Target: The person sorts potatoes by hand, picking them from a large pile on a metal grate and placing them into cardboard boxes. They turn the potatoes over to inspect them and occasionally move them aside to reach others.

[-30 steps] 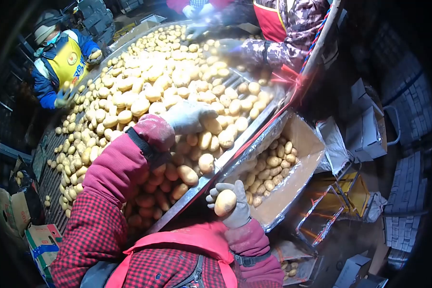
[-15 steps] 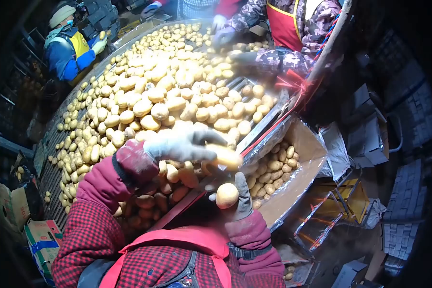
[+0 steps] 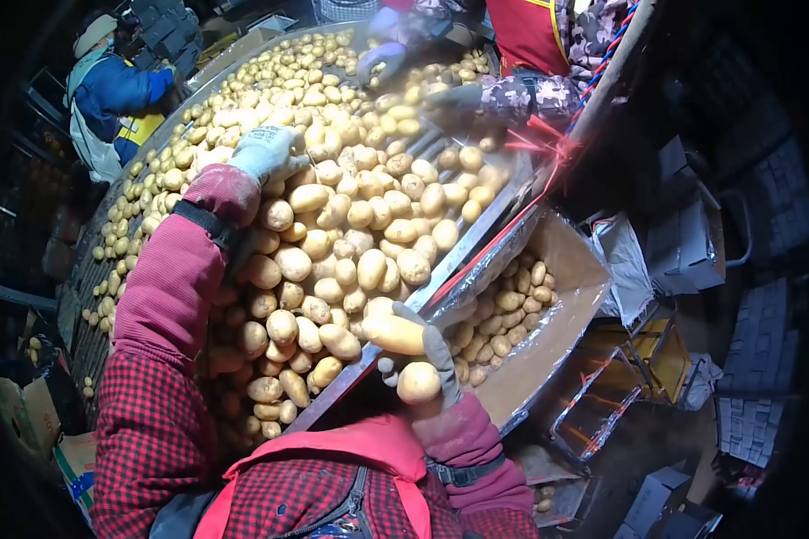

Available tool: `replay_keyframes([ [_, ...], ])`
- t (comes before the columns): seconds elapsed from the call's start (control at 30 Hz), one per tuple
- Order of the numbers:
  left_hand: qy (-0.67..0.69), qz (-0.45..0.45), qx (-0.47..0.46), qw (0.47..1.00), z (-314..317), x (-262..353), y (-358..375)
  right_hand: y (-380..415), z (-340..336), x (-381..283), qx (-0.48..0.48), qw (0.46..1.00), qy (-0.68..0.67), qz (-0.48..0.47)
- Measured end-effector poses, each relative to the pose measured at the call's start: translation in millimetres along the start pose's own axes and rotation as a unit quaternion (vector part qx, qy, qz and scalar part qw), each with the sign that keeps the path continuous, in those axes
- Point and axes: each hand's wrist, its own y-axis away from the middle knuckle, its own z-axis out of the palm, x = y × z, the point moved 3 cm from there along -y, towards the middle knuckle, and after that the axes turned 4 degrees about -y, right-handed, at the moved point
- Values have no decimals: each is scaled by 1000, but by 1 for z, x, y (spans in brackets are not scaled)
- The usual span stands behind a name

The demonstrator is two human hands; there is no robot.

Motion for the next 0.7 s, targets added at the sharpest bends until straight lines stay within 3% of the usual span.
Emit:
replay_keyframes([
  [0.13, 61, -55, 16, 996, 4, -13, 4, 4, -2, 2, 37, 999, 4, -22],
  [0.23, 233, -63, 73, 968, 18, -33, 16, 2, -23, 0, 12, 1000, -1, -14],
  [0.27, 231, -65, 75, 968, 28, -40, 20, 2, -23, 0, 9, 1000, -2, -13],
  [0.33, 506, 5, 180, 844, 41, -47, 27, 0, -22, -3, -2, 998, -48, -34],
  [0.37, 599, -2, 166, 783, 36, -43, 37, -1, -20, -5, -4, 998, -48, -35],
  [0.4, 712, 12, 152, 685, 33, -36, 53, -2, -19, -7, 0, 998, -46, -40],
  [0.47, 689, 80, 201, 692, 27, -29, 73, -1, -17, -11, 11, 998, -44, -47],
  [0.5, 712, 81, 183, 673, 27, -23, 83, -9, -32, -9, -82, 981, -173, -22],
  [0.53, 734, 83, 162, 654, 24, -9, 94, -11, -33, -10, -83, 977, -196, -20],
  [0.6, 776, 129, 150, 599, 20, 24, 118, -10, -9, -23, -48, 981, -174, -74],
  [0.7, 769, 193, 195, 577, 32, 88, 146, -12, 0, -38, -53, 980, -156, -112],
])
